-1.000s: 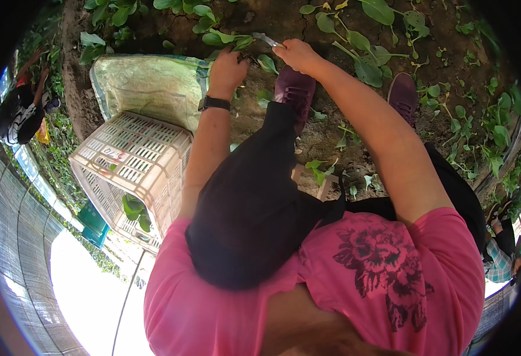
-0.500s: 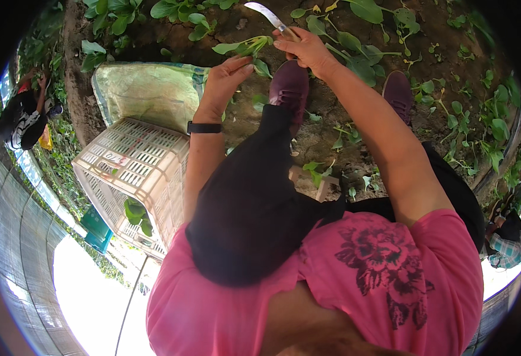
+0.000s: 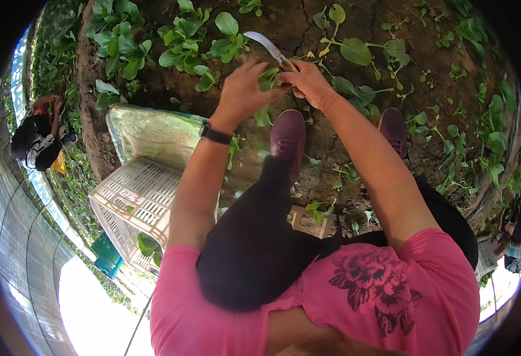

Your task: The person harvests leafy green vegetables by cutting the base of the plant with a knife and placing the gathered bunch into a white plastic crate.

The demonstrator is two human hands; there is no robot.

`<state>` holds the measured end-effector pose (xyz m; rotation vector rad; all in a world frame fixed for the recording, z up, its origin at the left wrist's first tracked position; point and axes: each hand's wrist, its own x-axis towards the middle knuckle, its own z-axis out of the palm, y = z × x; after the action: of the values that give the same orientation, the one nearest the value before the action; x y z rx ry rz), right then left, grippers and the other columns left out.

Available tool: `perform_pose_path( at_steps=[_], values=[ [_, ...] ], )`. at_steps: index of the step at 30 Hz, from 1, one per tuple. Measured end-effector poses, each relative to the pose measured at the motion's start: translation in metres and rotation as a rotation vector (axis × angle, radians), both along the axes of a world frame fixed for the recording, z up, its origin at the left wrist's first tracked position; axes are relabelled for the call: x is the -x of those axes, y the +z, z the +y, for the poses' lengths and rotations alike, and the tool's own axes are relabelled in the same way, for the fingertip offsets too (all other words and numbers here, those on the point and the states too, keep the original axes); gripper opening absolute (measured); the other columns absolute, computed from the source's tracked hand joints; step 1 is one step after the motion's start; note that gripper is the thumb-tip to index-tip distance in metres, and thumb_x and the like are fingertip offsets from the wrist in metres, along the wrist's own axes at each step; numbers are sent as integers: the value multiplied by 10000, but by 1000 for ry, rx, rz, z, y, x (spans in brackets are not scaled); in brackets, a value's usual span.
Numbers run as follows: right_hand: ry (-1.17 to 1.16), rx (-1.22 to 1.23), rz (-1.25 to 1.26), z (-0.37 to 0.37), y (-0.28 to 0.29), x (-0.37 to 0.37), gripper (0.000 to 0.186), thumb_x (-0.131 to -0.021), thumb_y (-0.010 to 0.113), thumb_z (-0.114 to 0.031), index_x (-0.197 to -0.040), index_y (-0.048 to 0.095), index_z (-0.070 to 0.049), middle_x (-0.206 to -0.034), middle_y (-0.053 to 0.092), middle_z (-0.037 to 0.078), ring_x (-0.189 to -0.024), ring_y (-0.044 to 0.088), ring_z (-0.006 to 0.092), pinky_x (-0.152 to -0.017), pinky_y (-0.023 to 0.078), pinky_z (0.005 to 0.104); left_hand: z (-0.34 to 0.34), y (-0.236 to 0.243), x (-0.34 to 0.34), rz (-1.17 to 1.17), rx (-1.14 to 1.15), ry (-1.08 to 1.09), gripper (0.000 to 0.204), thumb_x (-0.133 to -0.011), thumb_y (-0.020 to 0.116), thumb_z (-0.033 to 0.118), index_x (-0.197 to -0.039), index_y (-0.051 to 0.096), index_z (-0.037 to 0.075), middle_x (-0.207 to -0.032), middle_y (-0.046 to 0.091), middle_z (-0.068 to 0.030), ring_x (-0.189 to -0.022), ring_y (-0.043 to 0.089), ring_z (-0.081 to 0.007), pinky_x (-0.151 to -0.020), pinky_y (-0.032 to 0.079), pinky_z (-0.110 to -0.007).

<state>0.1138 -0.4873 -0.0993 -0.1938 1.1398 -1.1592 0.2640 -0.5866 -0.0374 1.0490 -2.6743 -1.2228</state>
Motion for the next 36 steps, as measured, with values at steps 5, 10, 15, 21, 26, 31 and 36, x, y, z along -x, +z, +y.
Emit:
perform_pose_path(
  at_steps=[5,10,15,21,26,31,36],
  values=[
    [42,-96,314,-19,-11,-3,348,-754,739,-228,-976,563,-25,-791,613,46,-643,586,92,-468,378,251,-32,-35,17,-303,-116,-175,316,-708,697,228,-949,610,43,-968,641,-150,-853,624,-346,-726,488,-434],
    [179,-209,835,-22,-28,-4,498,-776,663,-475,-887,534,-7,-709,580,139,-676,587,311,-625,440,415,-46,-38,30,-452,531,-315,177,-700,658,87,-858,582,63,-1212,527,-136,-812,626,-342,-663,513,-427],
    [247,-58,806,-34,-38,-34,385,-870,559,-404,-891,558,-19,-768,567,169,-731,593,330,-653,456,423,-71,-51,7,-506,637,-270,137,-714,628,70,-841,623,21,-1370,394,-221,-699,659,-328,-614,542,-400],
    [309,69,913,-59,-71,-41,308,-914,473,-294,-952,579,-7,-855,572,217,-797,586,403,-692,471,463,-69,-59,5,-553,578,-188,232,-732,618,79,-959,609,31,-1409,339,-196,-773,659,-337,-645,541,-414],
    [343,-41,871,-64,-69,-43,409,-881,514,-323,-934,545,81,-831,612,262,-812,589,441,-706,464,495,-72,-68,-6,-693,496,-116,441,-745,635,77,-1176,551,107,-1423,342,-95,-878,635,-338,-679,543,-445],
    [350,-88,896,-70,-62,-39,408,-886,511,-326,-940,543,77,-824,617,263,-805,594,442,-716,462,499,-74,-72,-3,-764,392,-60,511,-782,623,127,-1280,510,140,-1394,400,-45,-1019,585,-319,-765,534,-459],
    [448,-57,911,-50,-73,-39,390,-887,517,-328,-930,552,57,-796,632,213,-767,621,376,-703,479,462,-70,-70,-19,-660,296,40,498,-786,617,158,-1271,522,101,-1386,429,-75,-1148,512,-320,-894,481,-444]
  ],
)
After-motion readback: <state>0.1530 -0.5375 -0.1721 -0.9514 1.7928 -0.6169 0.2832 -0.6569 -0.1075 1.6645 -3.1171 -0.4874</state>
